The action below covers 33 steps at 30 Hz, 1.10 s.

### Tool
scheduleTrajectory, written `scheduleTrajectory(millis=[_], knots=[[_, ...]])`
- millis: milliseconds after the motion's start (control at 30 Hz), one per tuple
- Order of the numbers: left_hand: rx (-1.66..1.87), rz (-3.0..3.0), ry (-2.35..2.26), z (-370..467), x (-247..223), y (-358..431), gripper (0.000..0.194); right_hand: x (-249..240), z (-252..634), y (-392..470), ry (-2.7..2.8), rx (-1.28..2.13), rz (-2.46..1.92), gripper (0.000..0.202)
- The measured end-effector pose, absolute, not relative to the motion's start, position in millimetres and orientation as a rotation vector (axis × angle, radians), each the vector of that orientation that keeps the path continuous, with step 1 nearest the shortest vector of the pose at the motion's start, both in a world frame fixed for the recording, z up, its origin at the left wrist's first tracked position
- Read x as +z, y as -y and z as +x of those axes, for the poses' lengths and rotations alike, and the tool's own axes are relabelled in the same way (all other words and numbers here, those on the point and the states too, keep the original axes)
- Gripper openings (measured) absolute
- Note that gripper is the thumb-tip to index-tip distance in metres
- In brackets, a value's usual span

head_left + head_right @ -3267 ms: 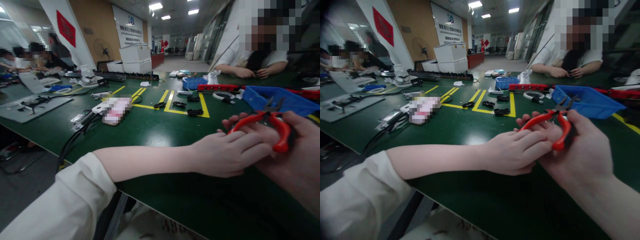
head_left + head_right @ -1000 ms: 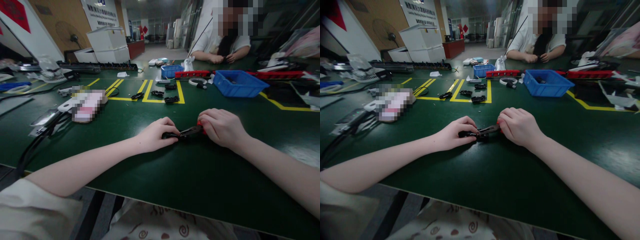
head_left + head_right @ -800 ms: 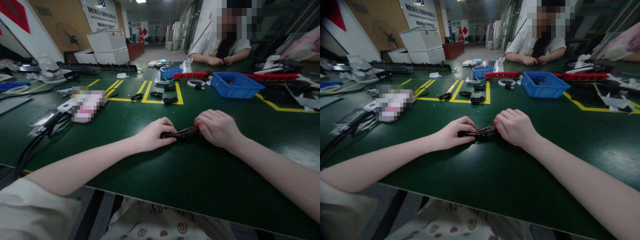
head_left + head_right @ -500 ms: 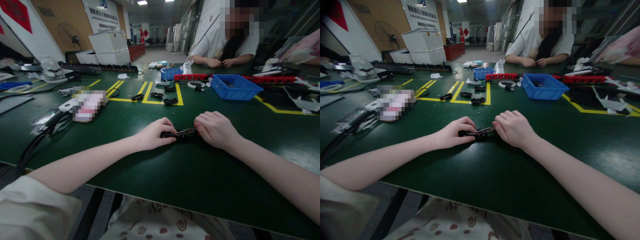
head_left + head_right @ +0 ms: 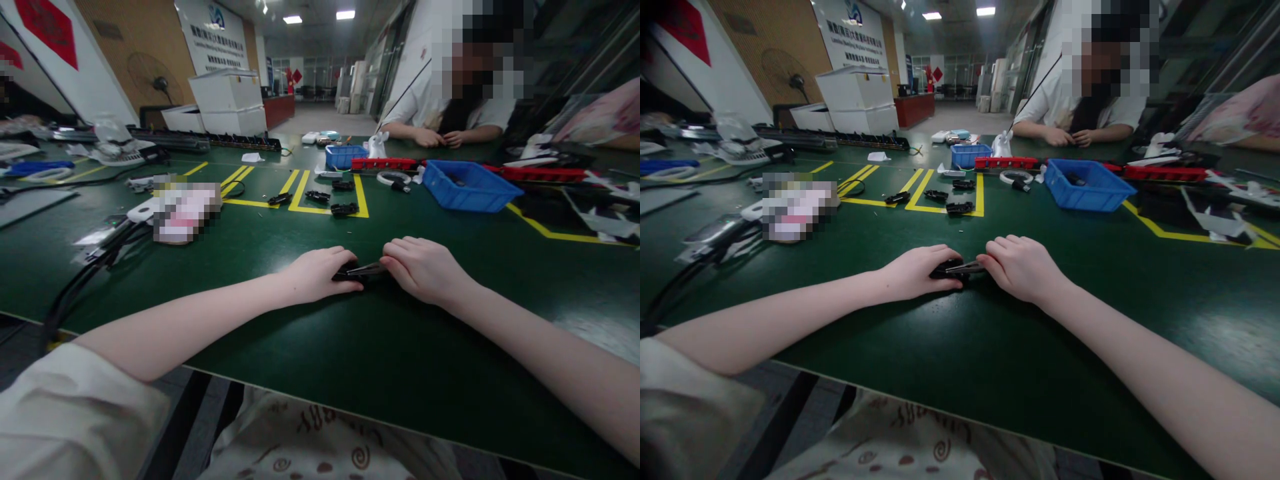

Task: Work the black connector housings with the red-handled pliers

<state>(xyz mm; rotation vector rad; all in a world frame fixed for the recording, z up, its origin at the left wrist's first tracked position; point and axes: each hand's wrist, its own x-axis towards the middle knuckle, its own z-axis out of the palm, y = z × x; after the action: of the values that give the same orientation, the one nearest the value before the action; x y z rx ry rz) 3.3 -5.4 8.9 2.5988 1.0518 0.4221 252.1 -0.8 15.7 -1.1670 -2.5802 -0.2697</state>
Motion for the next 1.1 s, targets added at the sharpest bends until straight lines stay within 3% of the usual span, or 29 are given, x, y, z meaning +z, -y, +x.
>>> scheduleTrajectory(millis=[600, 1100], knots=[[0.307, 2.606, -1.169, 3.8, 17.8, 4.4, 0.048, 21.5, 252.3, 0.6, 2.575, -0.043, -1.193, 0.046], [0.328, 2.613, -1.149, 0.9, 17.8, 6.8, 0.05, 12.6, 252.9, 3.5, 2.578, -0.261, -1.15, 0.055]])
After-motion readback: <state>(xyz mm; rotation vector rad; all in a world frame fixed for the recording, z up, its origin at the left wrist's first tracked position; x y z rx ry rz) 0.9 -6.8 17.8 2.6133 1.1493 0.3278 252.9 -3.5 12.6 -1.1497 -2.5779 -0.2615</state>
